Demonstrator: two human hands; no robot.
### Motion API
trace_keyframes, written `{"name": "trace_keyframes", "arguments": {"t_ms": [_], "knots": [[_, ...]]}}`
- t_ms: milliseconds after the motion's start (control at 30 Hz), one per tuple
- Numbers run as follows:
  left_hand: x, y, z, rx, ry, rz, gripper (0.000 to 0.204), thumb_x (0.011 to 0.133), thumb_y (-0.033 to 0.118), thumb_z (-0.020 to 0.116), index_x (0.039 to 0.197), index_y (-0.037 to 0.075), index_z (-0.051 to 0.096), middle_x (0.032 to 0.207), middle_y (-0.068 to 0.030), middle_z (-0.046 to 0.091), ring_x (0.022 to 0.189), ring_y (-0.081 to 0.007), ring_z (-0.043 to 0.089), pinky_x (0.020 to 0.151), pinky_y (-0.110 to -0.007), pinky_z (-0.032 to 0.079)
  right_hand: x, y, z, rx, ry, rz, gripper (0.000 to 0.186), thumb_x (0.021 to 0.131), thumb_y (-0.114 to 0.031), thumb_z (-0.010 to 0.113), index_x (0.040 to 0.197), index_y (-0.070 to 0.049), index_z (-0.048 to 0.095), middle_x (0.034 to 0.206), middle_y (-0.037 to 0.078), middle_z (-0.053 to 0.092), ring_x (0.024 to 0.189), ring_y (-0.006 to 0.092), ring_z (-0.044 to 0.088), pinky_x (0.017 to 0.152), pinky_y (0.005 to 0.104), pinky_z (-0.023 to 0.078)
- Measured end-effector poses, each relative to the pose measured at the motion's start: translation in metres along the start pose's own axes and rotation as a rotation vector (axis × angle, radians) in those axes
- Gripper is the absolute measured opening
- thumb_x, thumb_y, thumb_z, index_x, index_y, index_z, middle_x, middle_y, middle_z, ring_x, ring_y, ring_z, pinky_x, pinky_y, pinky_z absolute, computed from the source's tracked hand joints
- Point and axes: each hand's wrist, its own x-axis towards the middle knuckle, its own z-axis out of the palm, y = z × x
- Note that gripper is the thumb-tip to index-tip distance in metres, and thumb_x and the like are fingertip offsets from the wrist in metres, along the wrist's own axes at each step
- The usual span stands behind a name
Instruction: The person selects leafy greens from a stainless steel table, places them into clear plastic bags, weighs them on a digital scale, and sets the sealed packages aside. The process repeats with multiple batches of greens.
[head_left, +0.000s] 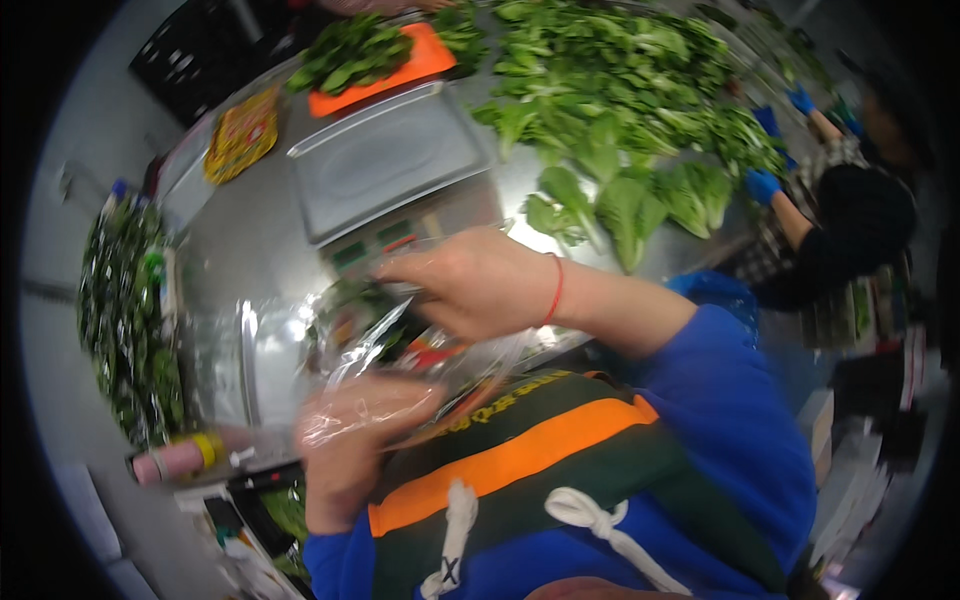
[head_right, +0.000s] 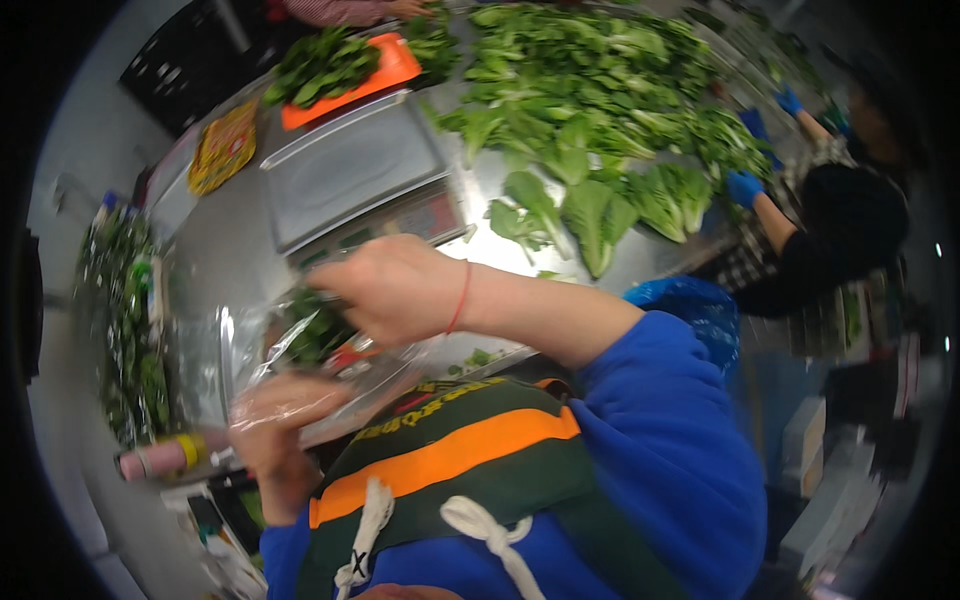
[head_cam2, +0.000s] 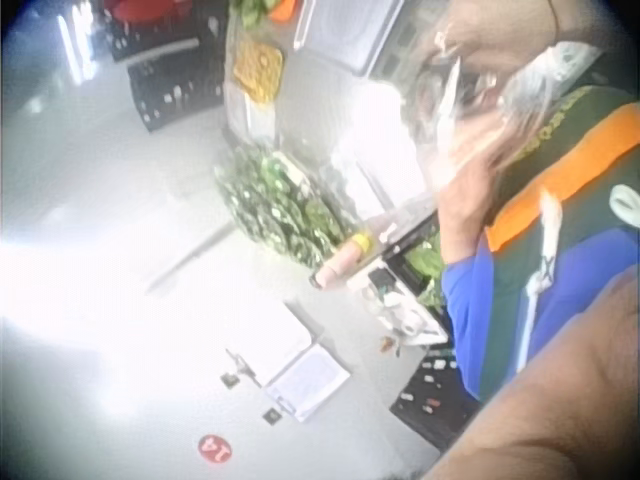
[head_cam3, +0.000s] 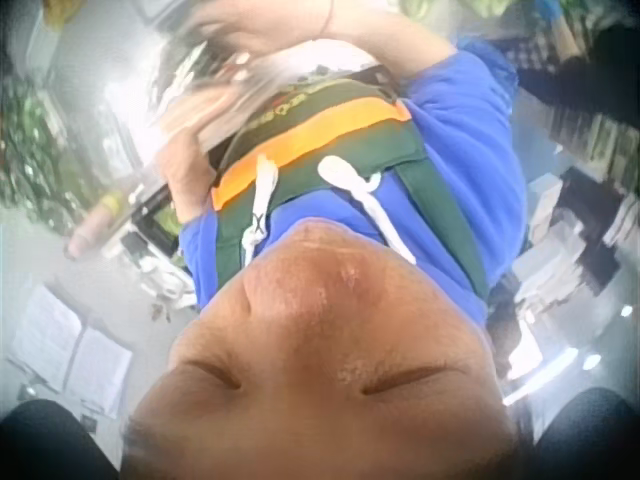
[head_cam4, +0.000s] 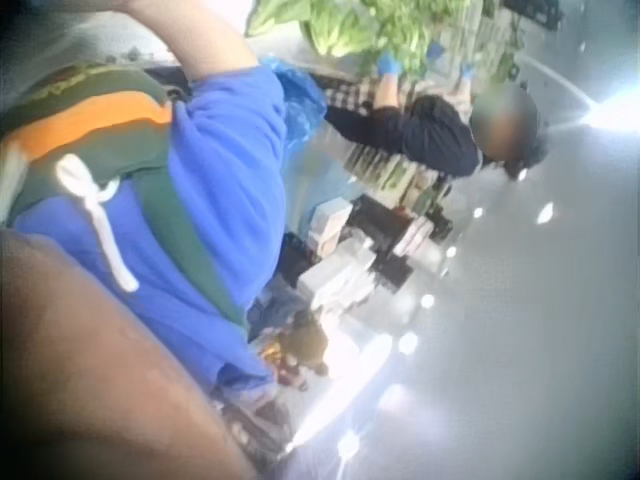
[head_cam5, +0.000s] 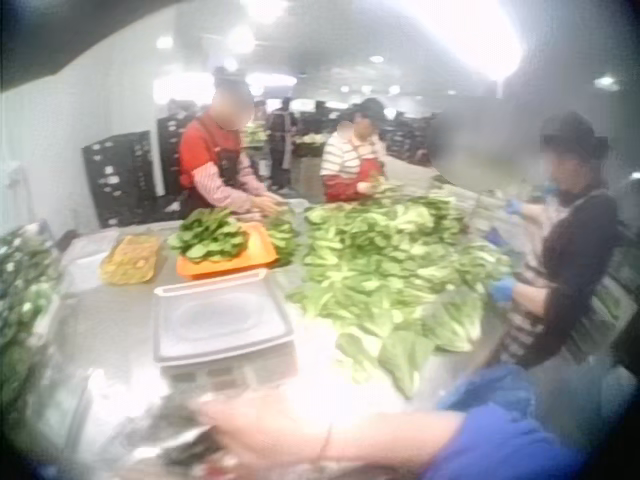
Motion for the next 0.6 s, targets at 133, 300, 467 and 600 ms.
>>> {"name": "trace_keyframes", "arguments": {"t_ms": [133, 300, 467, 600], "knots": [[0.025, -0.019, -0.014, -0.479, 0.175, -0.276, 0.041, 0.095, 0.025, 0.047, 0.082, -0.008, 0.066, 0.080, -0.0198, 0.068, 0.070, -0.0276, 0.067, 0.068, -0.036, 0.053, 0.011, -0.018, -0.029, -0.035, 0.149, 0.075, 0.025, 0.073, -0.011, 0.062, 0.097, -0.009, 0.068, 0.072, 0.014, 0.065, 0.065, 0.0349, 0.063, 0.060, 0.0415, 0.052], [0.018, -0.056, -0.012, -0.640, 0.007, -0.233, 0.042, 0.097, 0.023, 0.043, 0.094, -0.012, 0.065, 0.091, -0.0242, 0.068, 0.078, -0.0298, 0.067, 0.075, -0.039, 0.053, 0.000, -0.004, -0.030, -0.041, 0.371, 0.062, 0.025, 0.074, -0.008, 0.066, 0.099, -0.008, 0.069, 0.081, 0.013, 0.068, 0.071, 0.0331, 0.065, 0.064, 0.0388, 0.054], [0.032, -0.064, -0.003, -0.538, -0.054, -0.385, 0.045, 0.099, 0.027, 0.043, 0.106, -0.013, 0.062, 0.100, -0.0244, 0.067, 0.085, -0.0306, 0.068, 0.081, -0.040, 0.053, -0.008, -0.010, -0.065, 0.101, 0.253, 0.194, 0.027, 0.074, -0.005, 0.067, 0.102, -0.003, 0.068, 0.094, 0.014, 0.069, 0.083, 0.0265, 0.069, 0.069, 0.0306, 0.054], [0.046, -0.068, -0.006, -0.717, -0.022, -0.207, 0.046, 0.100, 0.028, 0.039, 0.111, -0.012, 0.060, 0.108, -0.0243, 0.065, 0.094, -0.0306, 0.065, 0.086, -0.041, 0.050, -0.071, 0.018, -0.125, 0.429, 1.012, -0.170, 0.028, 0.085, 0.003, 0.058, 0.112, 0.002, 0.062, 0.100, 0.015, 0.068, 0.088, 0.0222, 0.068, 0.078, 0.0320, 0.055]]}}
